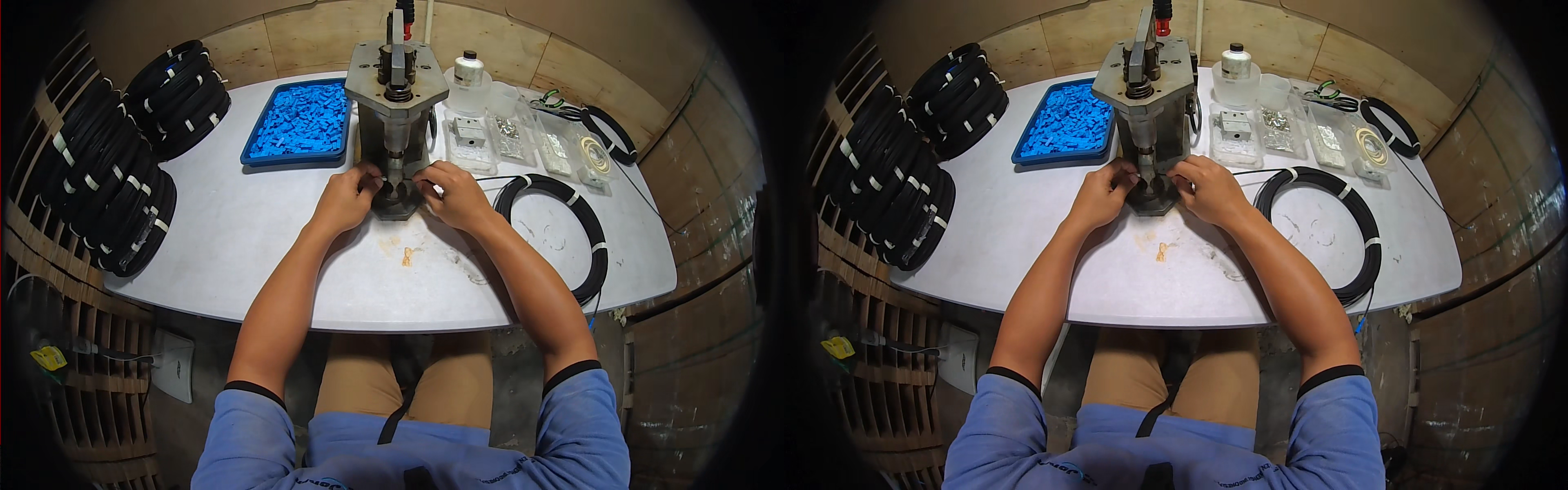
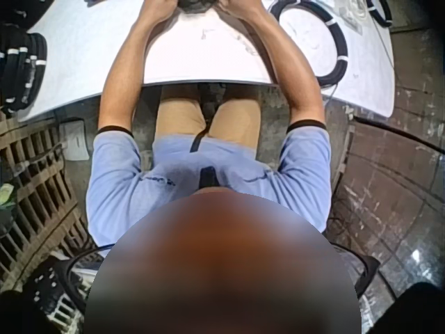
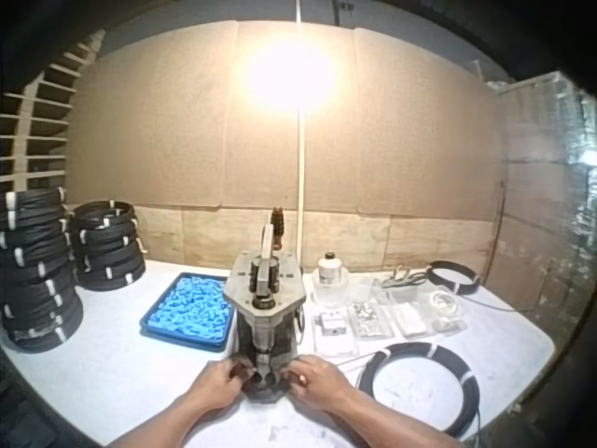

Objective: Inspecting coiled cables and using a industrial machine to crimp connectors onto cable ends.

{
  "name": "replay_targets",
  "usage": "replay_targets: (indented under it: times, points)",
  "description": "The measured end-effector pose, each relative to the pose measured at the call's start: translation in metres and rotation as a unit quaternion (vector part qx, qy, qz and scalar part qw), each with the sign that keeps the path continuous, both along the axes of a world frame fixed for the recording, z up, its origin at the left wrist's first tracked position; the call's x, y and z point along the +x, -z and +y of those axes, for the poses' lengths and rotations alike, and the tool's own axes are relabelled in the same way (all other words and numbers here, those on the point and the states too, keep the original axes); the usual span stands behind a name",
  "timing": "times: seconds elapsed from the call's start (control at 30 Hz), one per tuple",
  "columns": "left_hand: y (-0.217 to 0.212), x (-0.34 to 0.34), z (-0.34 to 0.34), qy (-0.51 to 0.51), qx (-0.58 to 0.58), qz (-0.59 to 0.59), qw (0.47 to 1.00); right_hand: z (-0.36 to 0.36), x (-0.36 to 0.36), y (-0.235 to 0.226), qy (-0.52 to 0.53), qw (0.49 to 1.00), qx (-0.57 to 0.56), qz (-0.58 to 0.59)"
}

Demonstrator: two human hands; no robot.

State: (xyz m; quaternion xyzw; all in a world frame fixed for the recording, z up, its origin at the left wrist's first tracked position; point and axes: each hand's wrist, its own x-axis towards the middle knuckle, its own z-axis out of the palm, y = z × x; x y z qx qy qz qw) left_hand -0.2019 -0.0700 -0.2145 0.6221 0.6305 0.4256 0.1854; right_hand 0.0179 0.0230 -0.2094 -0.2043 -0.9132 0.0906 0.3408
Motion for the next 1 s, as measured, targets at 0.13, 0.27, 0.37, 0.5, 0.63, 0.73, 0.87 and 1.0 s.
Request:
replay_targets:
  times: [0.13, 0.27, 0.37, 0.5, 0.63, 0.73, 0.87, 1.0]
  points:
    - [0.0016, -0.0022, 0.0006, 0.001, -0.008, -0.007, 1.0, -0.0015, -0.0017, -0.0003, 0.007, 1.0, 0.005, 0.003]
    - [0.0015, -0.0002, 0.0004, -0.001, 0.007, 0.002, 1.0, 0.0006, -0.0007, 0.0015, 0.003, 1.0, 0.004, 0.001]
    - [0.0013, 0.0007, 0.0005, -0.006, -0.004, -0.007, 1.0, 0.0027, 0.0001, 0.0032, -0.006, 1.0, 0.004, 0.007]
    - [0.0018, -0.0003, 0.0006, -0.007, 0.002, -0.003, 1.0, 0.0027, -0.0005, 0.0027, -0.007, 1.0, -0.001, 0.005]
    - [-0.0006, 0.0002, -0.0008, -0.005, -0.004, -0.005, 1.0, 0.0021, -0.0006, 0.0023, -0.003, 1.0, 0.009, 0.003]
    - [0.0005, -0.0002, 0.0003, -0.003, -0.01, -0.01, 1.0, 0.0015, -0.0004, 0.0017, -0.004, 1.0, 0.0, 0.005]
    - [0.0032, -0.0013, 0.0015, -0.003, 0.006, -0.003, 1.0, 0.0022, -0.0002, 0.002, -0.008, 1.0, 0.007, 0.008]
    - [0.0043, -0.0022, 0.0017, 0.004, 0.007, -0.013, 1.0, 0.0013, -0.0004, 0.0017, -0.004, 1.0, 0.004, 0.007]
